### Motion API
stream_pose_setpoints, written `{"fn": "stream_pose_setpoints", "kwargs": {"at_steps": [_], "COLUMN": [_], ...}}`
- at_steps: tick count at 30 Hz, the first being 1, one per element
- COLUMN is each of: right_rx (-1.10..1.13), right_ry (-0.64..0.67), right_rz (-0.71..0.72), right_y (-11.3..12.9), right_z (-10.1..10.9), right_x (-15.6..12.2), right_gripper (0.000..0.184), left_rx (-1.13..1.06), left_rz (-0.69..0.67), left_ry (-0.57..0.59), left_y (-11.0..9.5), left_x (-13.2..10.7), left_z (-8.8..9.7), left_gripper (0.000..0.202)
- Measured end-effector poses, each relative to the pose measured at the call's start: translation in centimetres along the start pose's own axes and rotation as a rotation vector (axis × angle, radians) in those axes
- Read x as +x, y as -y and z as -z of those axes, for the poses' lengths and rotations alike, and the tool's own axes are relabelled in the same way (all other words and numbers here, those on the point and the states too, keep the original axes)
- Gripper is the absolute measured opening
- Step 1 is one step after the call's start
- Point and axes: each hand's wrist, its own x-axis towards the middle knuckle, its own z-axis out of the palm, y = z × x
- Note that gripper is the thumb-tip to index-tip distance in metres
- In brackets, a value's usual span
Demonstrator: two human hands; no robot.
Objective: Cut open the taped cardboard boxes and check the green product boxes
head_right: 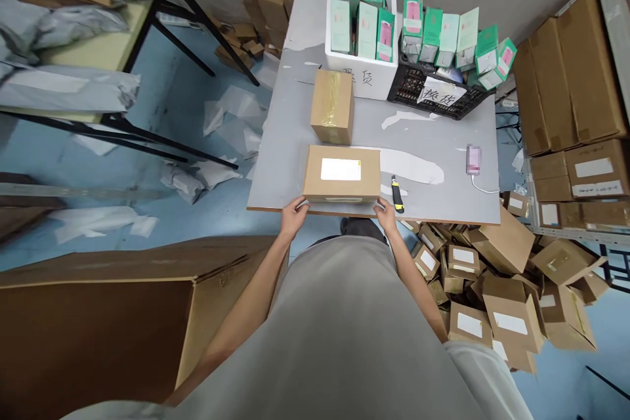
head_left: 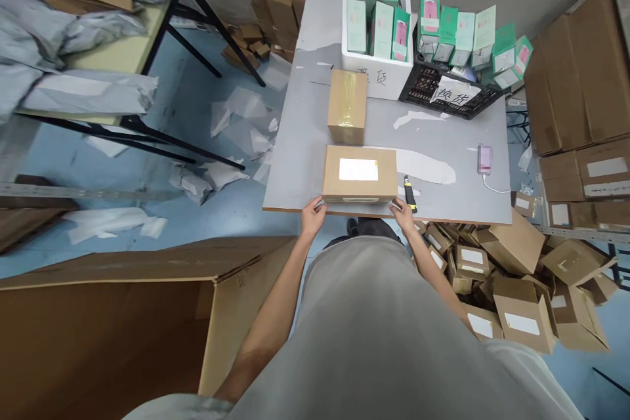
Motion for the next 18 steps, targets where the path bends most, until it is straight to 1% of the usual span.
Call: {"fn": "stream_pose_setpoints", "kwargs": {"at_steps": [2,4,7,9,10,11,13,16,18], "right_rx": [0.022,0.03,-0.023,-0.063,-0.075,-0.087,-0.116,-0.152,-0.158], "right_ry": [-0.034,-0.09,-0.144,-0.14,-0.131,-0.12,-0.102,-0.09,-0.083], "right_rz": [0.068,0.161,0.266,0.298,0.305,0.304,0.267,0.188,0.167], "right_y": [1.5,3.5,6.5,7.8,8.1,8.1,7.4,5.7,4.8], "right_z": [0.5,1.2,2.4,2.8,2.7,2.5,1.7,0.2,-0.3], "right_x": [0.4,0.9,1.7,2.1,2.3,2.4,2.6,2.5,2.4], "right_gripper": [0.064,0.066,0.061,0.057,0.055,0.053,0.049,0.043,0.042], "left_rx": [0.008,0.04,0.123,0.161,0.176,0.189,0.218,0.226,0.198], "left_rz": [-0.054,-0.16,-0.318,-0.354,-0.358,-0.357,-0.339,-0.291,-0.278], "left_ry": [-0.022,-0.04,-0.074,-0.104,-0.119,-0.132,-0.139,-0.116,-0.107], "left_y": [-1.6,-3.6,-6.6,-7.9,-8.2,-8.3,-8.0,-6.4,-5.2], "left_x": [0.2,0.5,1.2,1.6,1.8,2.0,2.3,2.5,2.6], "left_z": [0.4,1.1,2.2,2.7,2.8,2.9,3.0,3.1,3.2], "left_gripper": [0.033,0.037,0.043,0.044,0.044,0.044,0.04,0.034,0.035]}}
